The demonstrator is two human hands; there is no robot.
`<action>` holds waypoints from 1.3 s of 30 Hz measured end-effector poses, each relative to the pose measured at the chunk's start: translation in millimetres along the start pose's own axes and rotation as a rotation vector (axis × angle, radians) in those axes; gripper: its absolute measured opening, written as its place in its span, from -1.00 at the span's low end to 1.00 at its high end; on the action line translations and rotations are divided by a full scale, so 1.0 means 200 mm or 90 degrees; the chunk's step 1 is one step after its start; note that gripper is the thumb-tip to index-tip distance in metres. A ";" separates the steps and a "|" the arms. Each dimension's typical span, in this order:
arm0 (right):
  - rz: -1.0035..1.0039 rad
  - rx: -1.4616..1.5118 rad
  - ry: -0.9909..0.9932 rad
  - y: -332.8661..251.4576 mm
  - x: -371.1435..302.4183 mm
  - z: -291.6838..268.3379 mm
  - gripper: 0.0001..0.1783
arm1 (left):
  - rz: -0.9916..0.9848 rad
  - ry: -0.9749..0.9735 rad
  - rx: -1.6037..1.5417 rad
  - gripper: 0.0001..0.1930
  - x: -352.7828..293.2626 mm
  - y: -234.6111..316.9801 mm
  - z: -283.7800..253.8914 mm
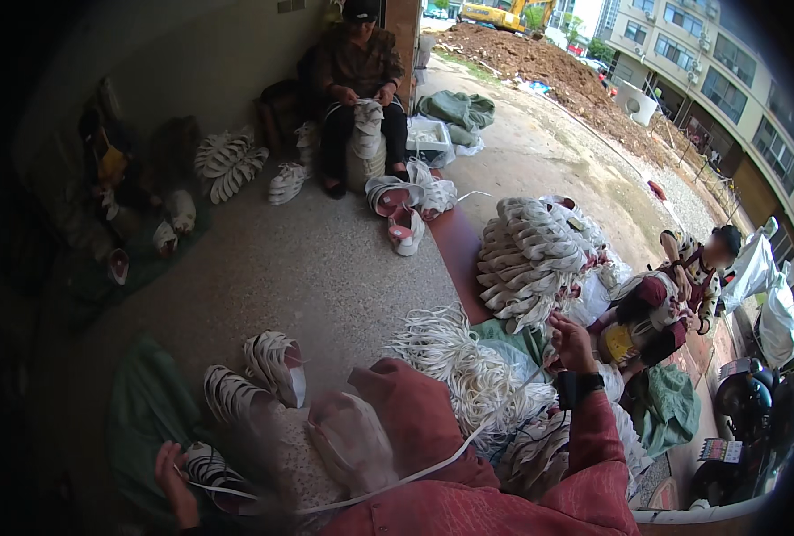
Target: The person threads a white shoelace through the eyelets of a white sneaker held in their lap. They pull the laces tight and arrange them across the shoe opening. The person repeats this threading and tightening process for the duration of the clip.
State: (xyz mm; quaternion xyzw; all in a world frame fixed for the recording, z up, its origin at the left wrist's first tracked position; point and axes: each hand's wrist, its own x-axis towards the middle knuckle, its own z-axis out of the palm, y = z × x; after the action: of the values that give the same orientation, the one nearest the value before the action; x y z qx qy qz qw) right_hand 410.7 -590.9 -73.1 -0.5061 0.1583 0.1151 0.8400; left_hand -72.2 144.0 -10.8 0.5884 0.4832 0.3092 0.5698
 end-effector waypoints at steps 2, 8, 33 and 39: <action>0.008 -0.122 -0.143 0.10 -0.17 0.45 -0.59 | -0.007 -0.144 0.032 -0.61 -0.16 0.07 0.39; -0.283 -0.515 -0.534 0.55 -0.63 1.23 -0.61 | 0.170 -0.504 0.058 -0.55 -0.34 -0.23 1.12; -0.513 -0.954 -0.687 1.14 -0.69 1.40 -0.77 | 0.452 -0.447 0.318 -0.49 -0.69 -0.21 1.31; -0.591 -0.999 -0.598 1.18 -0.76 1.34 -0.79 | 0.516 -0.447 0.303 -0.53 -0.72 -0.23 1.29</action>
State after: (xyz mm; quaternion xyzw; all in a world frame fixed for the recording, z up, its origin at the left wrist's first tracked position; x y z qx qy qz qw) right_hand 227.2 -249.3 -88.8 -0.8281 -0.5180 0.0363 0.2110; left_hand 104.1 -89.7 -68.7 0.9052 0.0581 0.1721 0.3842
